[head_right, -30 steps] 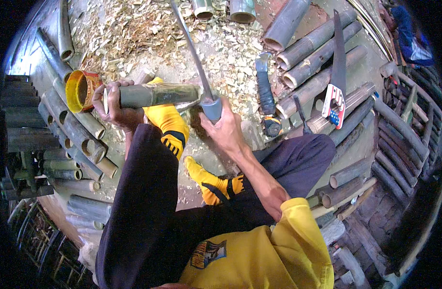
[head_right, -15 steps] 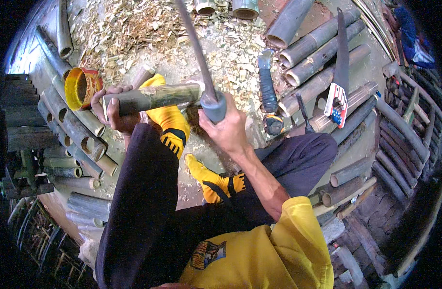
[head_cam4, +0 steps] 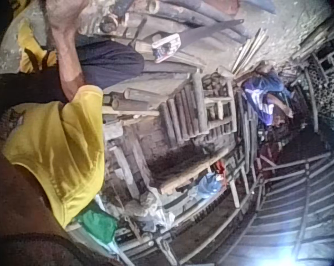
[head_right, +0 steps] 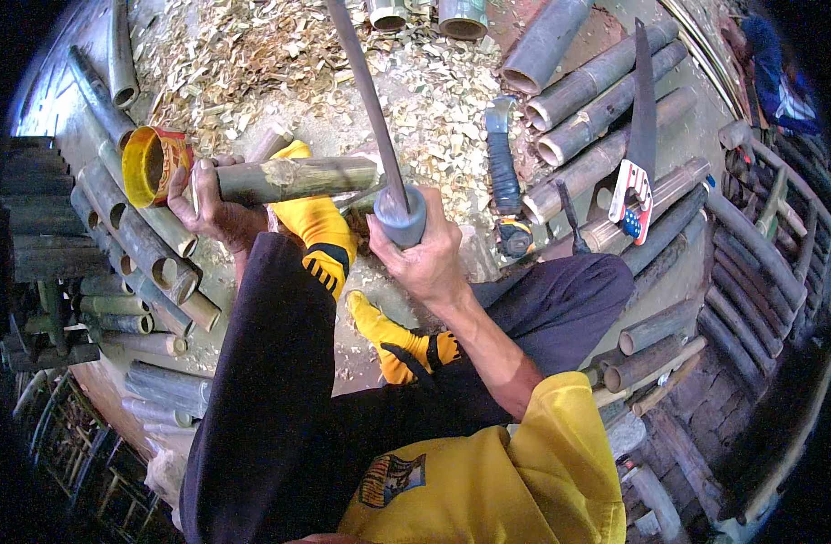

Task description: The person saws through a bamboo stalk, measures the piece with a tape measure, and then uses a rasp to smooth the inside of the hollow bamboo tube.

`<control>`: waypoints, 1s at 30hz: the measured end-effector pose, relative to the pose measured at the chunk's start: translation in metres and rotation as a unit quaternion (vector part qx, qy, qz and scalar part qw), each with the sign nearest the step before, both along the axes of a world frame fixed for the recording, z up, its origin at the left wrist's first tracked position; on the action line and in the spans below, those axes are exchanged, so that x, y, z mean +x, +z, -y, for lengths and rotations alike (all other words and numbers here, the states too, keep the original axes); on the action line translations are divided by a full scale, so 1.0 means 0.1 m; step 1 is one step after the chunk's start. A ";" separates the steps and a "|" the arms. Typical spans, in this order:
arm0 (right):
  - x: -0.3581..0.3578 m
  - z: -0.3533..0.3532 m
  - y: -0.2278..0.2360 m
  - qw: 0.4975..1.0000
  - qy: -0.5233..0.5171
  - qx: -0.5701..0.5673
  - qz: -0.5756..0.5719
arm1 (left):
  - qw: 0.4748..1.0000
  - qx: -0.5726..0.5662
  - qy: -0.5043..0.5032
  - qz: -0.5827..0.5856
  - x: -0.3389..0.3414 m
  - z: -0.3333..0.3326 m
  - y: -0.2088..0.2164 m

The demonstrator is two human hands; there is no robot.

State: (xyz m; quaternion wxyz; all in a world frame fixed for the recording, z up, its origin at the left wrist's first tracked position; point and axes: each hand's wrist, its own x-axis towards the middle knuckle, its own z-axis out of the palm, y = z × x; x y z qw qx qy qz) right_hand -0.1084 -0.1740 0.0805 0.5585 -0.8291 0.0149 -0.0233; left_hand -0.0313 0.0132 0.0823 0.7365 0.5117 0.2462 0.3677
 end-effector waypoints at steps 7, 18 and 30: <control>0.06 0.18 -0.76 0.970 0.045 -0.098 -0.220 | 0.999 0.031 -0.020 0.017 0.08 -0.02 -0.07; -0.05 0.20 -0.82 0.982 0.032 -0.065 -0.175 | 0.989 0.052 -0.119 0.073 -0.02 -0.06 -0.23; -0.27 0.23 -0.71 0.930 -0.036 0.153 -0.333 | 0.908 -0.080 -0.350 -0.218 0.17 -0.07 -0.64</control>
